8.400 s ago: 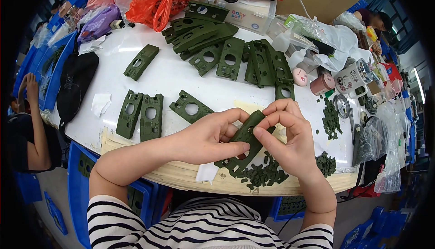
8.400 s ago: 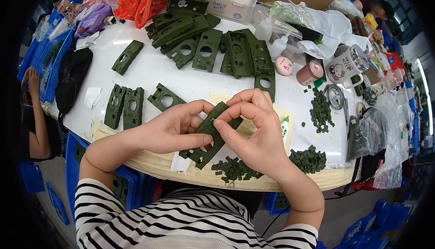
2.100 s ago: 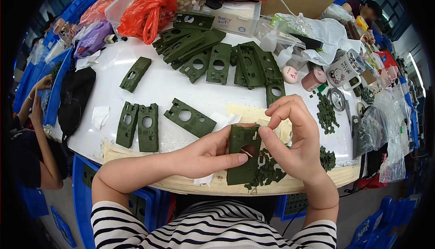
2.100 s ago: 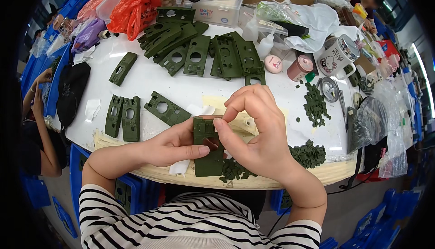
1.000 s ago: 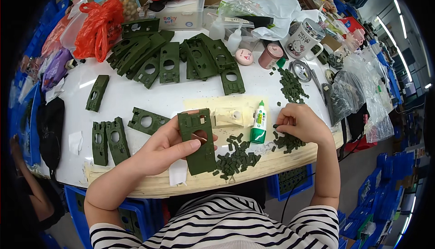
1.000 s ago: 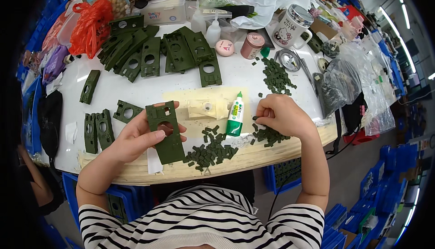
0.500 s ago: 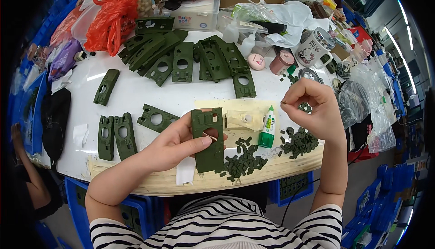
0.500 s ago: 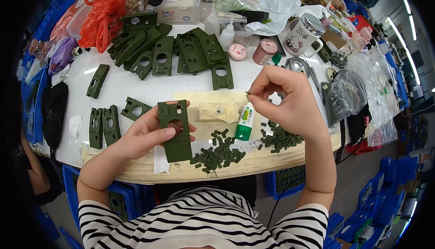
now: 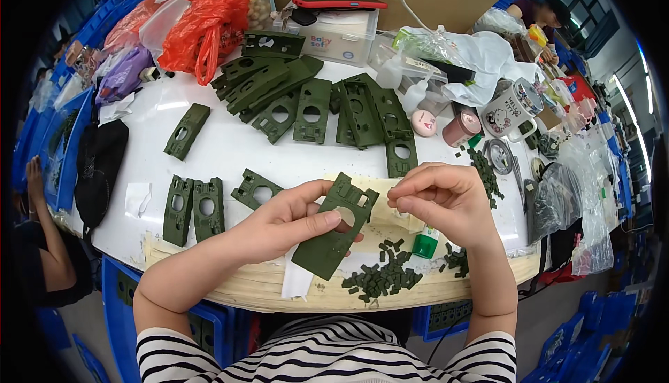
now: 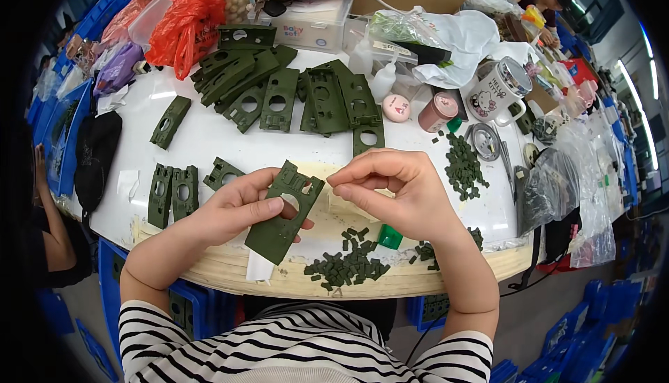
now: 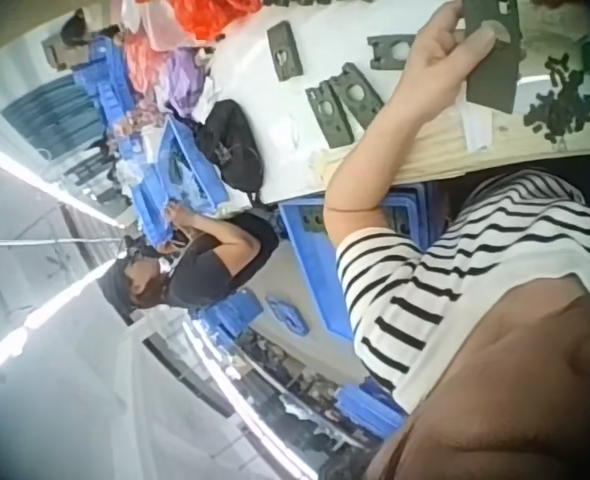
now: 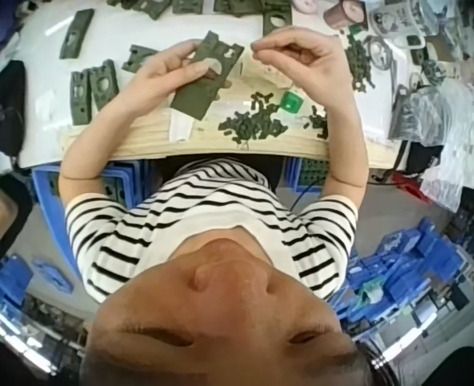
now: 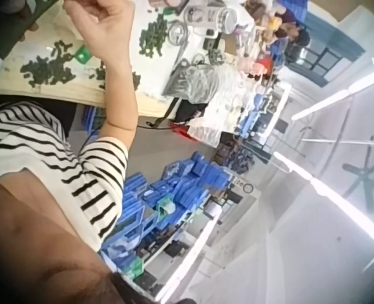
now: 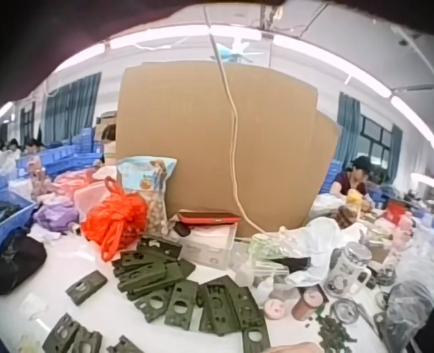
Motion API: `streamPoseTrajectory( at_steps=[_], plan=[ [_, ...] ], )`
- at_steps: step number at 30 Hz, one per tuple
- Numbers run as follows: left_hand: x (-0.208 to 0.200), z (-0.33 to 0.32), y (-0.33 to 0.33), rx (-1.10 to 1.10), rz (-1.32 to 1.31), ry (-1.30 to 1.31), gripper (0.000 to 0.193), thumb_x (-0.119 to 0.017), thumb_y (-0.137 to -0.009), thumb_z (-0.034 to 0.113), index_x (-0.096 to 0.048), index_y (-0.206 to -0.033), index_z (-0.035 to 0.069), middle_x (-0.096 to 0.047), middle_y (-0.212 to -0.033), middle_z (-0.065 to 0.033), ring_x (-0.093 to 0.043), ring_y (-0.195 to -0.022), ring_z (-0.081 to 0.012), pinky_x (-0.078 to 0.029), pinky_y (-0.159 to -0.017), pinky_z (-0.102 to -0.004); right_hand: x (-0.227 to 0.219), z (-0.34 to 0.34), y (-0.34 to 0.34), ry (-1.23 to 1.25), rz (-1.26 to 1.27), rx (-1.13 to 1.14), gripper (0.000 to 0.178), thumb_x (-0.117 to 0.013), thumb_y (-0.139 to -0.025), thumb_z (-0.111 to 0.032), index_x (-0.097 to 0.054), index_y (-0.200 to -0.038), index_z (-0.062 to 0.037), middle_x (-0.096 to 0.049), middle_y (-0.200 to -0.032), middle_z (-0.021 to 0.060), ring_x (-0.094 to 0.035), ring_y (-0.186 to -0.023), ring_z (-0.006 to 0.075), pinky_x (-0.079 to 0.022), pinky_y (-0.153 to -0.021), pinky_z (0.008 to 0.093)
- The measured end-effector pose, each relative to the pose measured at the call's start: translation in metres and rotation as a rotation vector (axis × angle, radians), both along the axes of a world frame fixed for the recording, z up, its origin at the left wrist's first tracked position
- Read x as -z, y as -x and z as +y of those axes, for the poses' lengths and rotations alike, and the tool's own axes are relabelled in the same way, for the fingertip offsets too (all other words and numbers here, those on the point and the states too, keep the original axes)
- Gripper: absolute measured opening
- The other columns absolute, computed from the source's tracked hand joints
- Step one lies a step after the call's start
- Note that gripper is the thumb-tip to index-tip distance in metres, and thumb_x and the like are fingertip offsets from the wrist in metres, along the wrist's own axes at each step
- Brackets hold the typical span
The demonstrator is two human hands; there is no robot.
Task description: Applying glue to plastic toy tank parts and assembling them at a factory workbench.
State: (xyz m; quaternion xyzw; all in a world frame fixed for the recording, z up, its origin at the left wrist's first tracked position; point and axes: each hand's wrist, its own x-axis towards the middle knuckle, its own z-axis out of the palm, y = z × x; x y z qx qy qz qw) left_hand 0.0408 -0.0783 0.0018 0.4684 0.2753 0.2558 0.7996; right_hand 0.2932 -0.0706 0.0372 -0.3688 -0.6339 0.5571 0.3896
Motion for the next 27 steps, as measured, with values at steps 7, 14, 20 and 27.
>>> streamPoseTrajectory(
  at_steps=[7, 14, 20, 27],
  plan=[
    [-0.004, 0.003, 0.007, 0.062, -0.011, 0.013, 0.049, -0.049, -0.095, 0.019, -0.034, -0.135, -0.005, -0.059, -0.114, -0.0161, -0.063, -0.102, -0.0280, -0.054, -0.082, -0.0357, -0.003, -0.005, 0.005, 0.157, 0.024, 0.013, 0.014, -0.069, -0.080, 0.000, -0.064, -0.093, 0.0050, -0.067, -0.085, 0.0085, -0.065, -0.077, 0.0092, -0.052, -0.070, 0.0198],
    [-0.006, 0.006, 0.010, 0.155, 0.022, 0.031, 0.043, -0.049, -0.095, 0.014, -0.040, -0.132, -0.006, -0.062, -0.110, -0.0169, -0.065, -0.096, -0.0277, -0.054, -0.082, -0.0334, -0.003, -0.012, 0.006, 0.149, -0.076, -0.055, 0.009, -0.068, -0.081, 0.000, -0.065, -0.089, 0.0024, -0.066, -0.083, 0.0068, -0.063, -0.074, 0.0089, -0.051, -0.069, 0.0202],
    [-0.005, 0.007, 0.015, 0.218, 0.115, 0.038, 0.048, -0.057, -0.093, 0.021, -0.043, -0.130, -0.006, -0.067, -0.096, -0.0121, -0.063, -0.087, -0.0121, -0.050, -0.077, -0.0237, -0.001, -0.015, 0.014, -0.223, -0.245, -0.154, 0.006, -0.071, -0.075, -0.007, -0.068, -0.080, -0.0048, -0.059, -0.097, 0.0061, -0.057, -0.089, 0.0173, -0.045, -0.080, 0.0314],
    [-0.017, 0.006, 0.011, 0.302, 0.121, 0.080, 0.045, -0.057, -0.091, 0.012, -0.044, -0.128, -0.008, -0.068, -0.092, -0.0132, -0.066, -0.083, -0.0153, -0.053, -0.073, -0.0250, 0.007, -0.016, 0.017, -0.108, -0.184, -0.224, 0.007, -0.071, -0.072, -0.009, -0.067, -0.077, -0.0050, -0.058, -0.100, 0.0074, -0.054, -0.099, 0.0187, -0.040, -0.090, 0.0328]
  ],
)
